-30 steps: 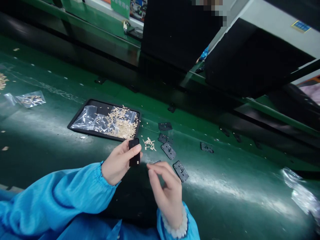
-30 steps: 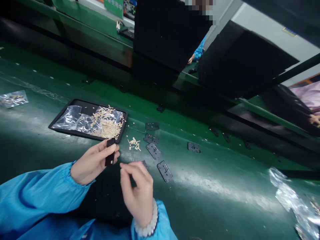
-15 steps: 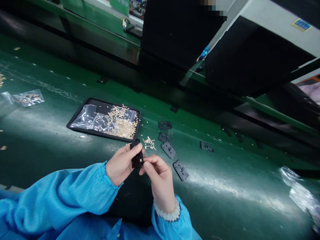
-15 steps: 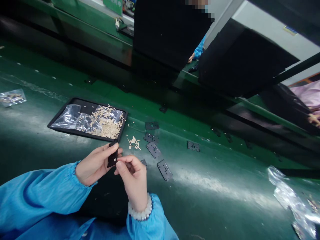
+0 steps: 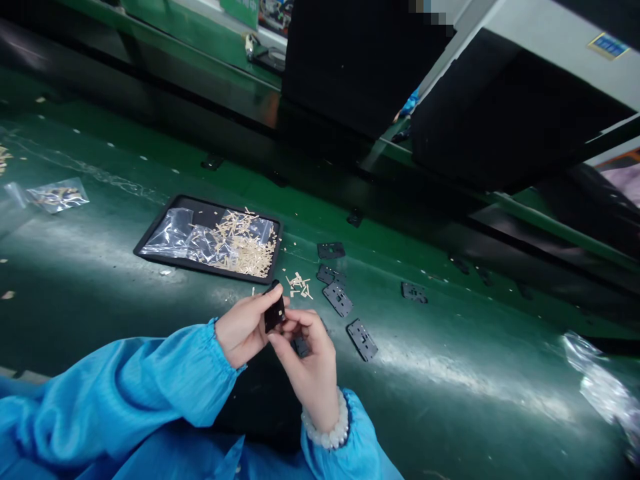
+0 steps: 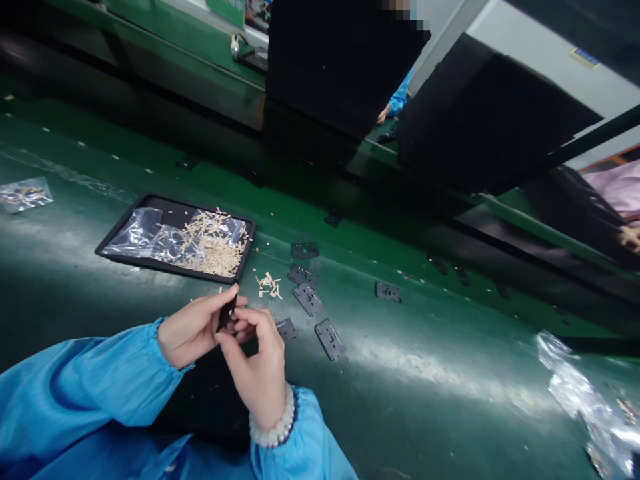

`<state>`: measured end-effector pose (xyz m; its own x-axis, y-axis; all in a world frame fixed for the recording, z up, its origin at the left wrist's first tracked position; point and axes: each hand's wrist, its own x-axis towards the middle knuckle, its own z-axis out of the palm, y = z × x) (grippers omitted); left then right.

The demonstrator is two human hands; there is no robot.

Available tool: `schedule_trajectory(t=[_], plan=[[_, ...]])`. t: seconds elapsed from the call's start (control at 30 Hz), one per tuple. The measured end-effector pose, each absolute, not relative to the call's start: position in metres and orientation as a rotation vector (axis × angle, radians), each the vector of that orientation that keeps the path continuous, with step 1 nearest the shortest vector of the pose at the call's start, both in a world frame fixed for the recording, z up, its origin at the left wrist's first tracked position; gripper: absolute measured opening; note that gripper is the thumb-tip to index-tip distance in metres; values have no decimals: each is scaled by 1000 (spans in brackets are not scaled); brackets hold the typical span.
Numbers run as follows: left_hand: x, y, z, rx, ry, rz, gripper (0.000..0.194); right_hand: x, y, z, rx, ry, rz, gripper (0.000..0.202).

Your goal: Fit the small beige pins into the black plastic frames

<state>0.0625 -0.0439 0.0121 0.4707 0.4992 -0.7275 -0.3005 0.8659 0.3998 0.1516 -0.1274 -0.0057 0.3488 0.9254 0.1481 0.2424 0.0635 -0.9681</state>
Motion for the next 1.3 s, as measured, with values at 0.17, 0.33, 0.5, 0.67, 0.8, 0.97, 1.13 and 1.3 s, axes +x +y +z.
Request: schedule_trajectory(t=[0.17,0.33,0.5,0.67,0.8,0.97,1.13,1.3], plan=[[62,-42,9,159,955,478,31,157,-126,-2,-1418,-1118,830,19],[63,-45,10,146,902,482,29,168,-126,0,-1495,-1286,689,27],[61,-49,7,251,854,436,17,191,-119,15,-1510,-1944,399,26],[58,-42,-4,469,851,514,28,226,-86,27,-1391,-2196,118,24],[45,-16,-3,781,966,716,25,276,-21,18,-1595,-1903,-244,25],[24,20,-2,1410,1028,1009,13,317,40,-10,-1858,-1768,-265,27],[47,7,-23,2097,808,747,15,310,1,-13,-1888,-1799,-175,25],[92,-12,-31,2560,895,269,22,282,-67,3,-1801,-1818,34,21]])
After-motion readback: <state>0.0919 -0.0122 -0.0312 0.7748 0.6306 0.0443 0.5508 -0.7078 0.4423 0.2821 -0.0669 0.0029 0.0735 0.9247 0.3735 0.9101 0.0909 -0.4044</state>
